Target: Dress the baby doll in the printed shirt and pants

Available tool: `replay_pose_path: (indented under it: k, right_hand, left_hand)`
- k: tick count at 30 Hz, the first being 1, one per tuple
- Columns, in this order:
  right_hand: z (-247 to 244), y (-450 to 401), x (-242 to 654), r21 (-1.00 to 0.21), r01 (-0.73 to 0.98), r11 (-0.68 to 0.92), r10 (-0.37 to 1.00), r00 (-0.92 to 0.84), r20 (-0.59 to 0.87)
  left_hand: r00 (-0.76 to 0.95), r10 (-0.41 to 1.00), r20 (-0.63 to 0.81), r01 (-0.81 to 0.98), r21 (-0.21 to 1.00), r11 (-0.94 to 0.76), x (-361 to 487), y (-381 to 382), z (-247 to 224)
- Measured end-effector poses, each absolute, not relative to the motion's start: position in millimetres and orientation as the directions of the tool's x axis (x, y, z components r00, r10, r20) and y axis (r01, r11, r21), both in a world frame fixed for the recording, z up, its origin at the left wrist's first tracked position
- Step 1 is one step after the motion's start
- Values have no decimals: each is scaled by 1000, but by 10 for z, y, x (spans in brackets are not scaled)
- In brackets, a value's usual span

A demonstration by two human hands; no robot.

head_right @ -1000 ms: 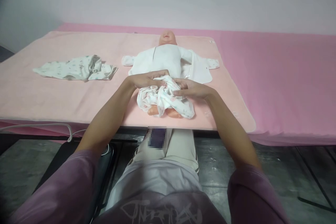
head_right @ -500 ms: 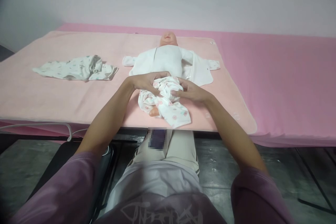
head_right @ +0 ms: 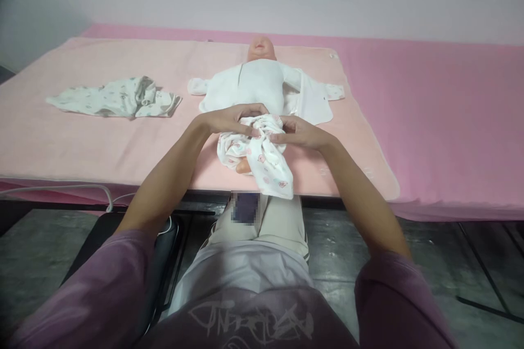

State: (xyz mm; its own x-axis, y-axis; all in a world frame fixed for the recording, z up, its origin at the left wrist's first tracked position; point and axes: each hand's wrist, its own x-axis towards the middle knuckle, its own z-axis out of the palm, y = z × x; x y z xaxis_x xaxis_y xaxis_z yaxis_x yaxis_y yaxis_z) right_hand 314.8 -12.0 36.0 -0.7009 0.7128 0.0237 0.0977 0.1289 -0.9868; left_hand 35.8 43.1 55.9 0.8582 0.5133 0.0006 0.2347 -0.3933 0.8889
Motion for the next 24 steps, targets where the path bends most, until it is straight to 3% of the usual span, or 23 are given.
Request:
replay_pose_path:
  k: [6,13,20,24]
  right_hand:
    - [295,-170,3034,-993,16,117,820,-566,88]
    - [369,-89,3168,-985,168,47,653,-751,-97]
    - [282,-128,3010,-992,-50,116,807,-577,123]
    - [285,-122,3014,-995,-23,92,787,-611,87]
  left_hand:
    - [838,541,-67,307,878,-366,311,404,534]
    - [867,498,0,105,978,-182,243,474,414]
    - [887,444,-127,229,956,-185,251,450,485]
    - [864,497,-87,222,950,-220,250,458,431]
